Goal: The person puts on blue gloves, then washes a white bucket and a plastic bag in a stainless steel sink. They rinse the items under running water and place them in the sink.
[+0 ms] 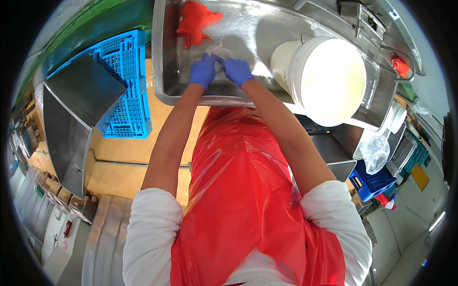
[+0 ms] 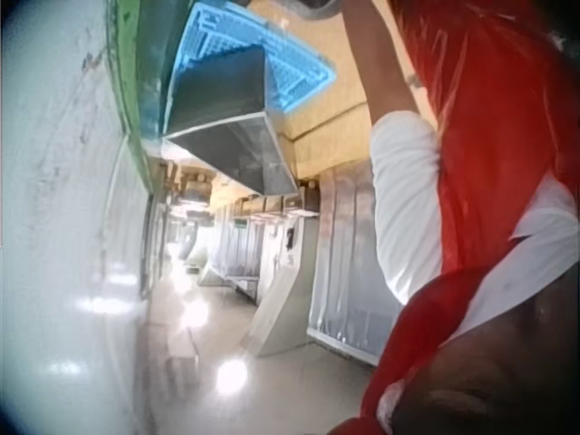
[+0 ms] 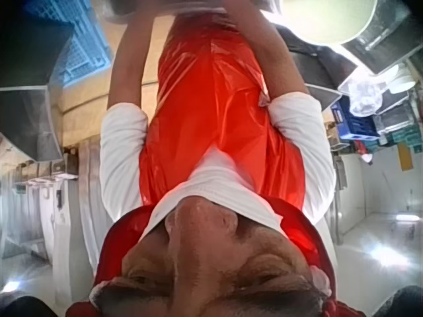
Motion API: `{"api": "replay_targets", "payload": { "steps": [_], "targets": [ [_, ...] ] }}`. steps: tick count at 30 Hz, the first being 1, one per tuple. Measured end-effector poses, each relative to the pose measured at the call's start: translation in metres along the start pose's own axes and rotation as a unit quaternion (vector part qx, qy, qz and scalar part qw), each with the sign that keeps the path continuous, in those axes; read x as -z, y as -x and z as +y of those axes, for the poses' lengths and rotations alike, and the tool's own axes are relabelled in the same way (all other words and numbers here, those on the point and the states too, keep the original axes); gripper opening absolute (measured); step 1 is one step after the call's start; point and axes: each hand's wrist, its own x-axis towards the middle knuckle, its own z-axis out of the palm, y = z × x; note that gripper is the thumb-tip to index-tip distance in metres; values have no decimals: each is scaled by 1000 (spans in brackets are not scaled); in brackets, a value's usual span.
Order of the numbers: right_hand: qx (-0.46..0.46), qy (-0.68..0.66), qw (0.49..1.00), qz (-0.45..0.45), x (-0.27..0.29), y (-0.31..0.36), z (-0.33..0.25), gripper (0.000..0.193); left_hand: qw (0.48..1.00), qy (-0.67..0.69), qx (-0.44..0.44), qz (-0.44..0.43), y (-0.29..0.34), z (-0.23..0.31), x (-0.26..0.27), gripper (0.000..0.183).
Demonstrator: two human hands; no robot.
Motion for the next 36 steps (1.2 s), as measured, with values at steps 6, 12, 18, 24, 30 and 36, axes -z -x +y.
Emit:
{"api": "replay_targets", "payload": {
  "steps": [6,12,18,24,30,36],
  "targets": [
    [-39,-83,996,-5,-9,2,7,22,999,34,33,5,12,-19,21,48],
    [15,-339,941,-15,-11,4,12,30,998,56,-18,37,18,-4,28,36],
    [-11,-96,995,6,-17,1,9,29,998,-29,57,-22,19,-44,14,18],
    [-12,-14,997,78,-35,-10,-12,24,996,-17,-9,91,24,-61,4,34],
    [-44,-137,989,24,1,-2,-13,27,999,-35,30,-1,26,-26,21,52],
    [-40,-431,900,56,37,32,1,27,995,-17,85,39,1,-51,-21,34]
  ]
}}
